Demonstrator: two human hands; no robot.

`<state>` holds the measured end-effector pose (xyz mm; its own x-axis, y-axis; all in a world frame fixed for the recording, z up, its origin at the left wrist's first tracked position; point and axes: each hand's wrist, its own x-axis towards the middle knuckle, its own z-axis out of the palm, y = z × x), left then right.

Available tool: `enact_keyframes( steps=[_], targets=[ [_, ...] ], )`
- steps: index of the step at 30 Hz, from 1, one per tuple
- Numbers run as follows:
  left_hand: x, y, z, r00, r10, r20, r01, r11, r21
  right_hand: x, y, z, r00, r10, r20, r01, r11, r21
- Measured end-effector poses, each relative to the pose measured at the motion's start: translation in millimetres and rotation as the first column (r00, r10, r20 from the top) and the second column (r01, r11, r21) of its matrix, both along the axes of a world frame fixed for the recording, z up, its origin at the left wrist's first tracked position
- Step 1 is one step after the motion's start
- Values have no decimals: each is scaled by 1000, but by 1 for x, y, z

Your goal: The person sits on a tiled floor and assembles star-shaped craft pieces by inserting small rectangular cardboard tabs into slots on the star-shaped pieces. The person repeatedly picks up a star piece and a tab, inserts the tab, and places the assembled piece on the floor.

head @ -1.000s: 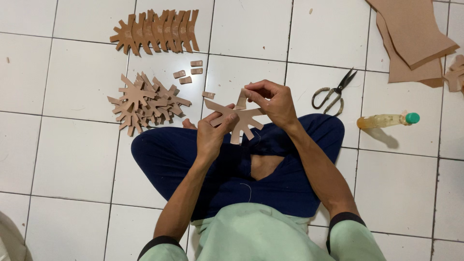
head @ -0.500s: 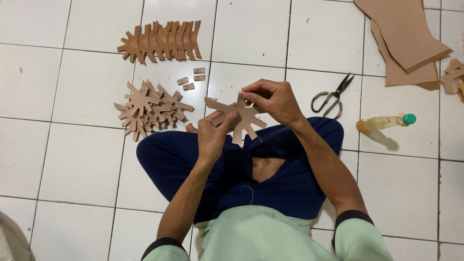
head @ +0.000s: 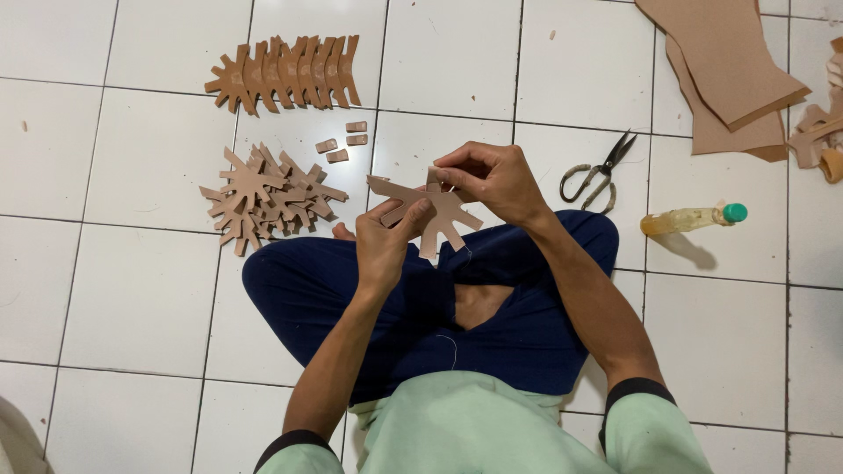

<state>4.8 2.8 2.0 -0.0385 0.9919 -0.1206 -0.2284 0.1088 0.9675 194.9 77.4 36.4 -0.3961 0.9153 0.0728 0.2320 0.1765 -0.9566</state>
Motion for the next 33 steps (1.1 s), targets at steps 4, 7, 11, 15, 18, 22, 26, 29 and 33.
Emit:
enact_keyframes(
  steps=[4, 7, 11, 15, 18, 22, 26, 29, 33],
  targets=[
    [-1, 0, -1, 1000, 3, -19, -3, 1000, -14, 0, -1, -1, 1000, -2, 2, 2, 1000, -9],
    [-2, 0, -3, 999, 8, -34, -8, 1000, -17, -1, -1, 0, 1000, -6, 2, 6, 999, -43],
    [-2, 1, -7, 999, 19, -43, -19, 1000, -13, -1, 0, -1, 1000, 9, -25, -10, 998, -56],
    [-2, 3, -11, 995, 53, -80, -56, 998, -36, -2, 1, -3, 999, 11, -33, -13, 998, -65],
    [-2, 3, -10, 994, 61, -88, -64, 997, -31, -2, 0, -2, 1000, 11, -23, -12, 998, -55],
    [-1, 2, -6, 991, 57, -118, -61, 998, -28, -2, 1, 1, 1000, 7, -6, -7, 999, -33],
    [2, 1, -3, 987, 58, -151, -63, 998, -25, -1, 1, 1, 999, -26, 35, 28, 998, -59],
    [4, 3, -5, 981, 73, -179, -83, 995, -46, 2, 3, -5, 999, -25, 43, 27, 999, -44],
    [4, 11, -12, 982, 145, -120, -150, 988, -36, 9, 7, -19, 933, -156, -325, 94, 975, -200]
  ],
)
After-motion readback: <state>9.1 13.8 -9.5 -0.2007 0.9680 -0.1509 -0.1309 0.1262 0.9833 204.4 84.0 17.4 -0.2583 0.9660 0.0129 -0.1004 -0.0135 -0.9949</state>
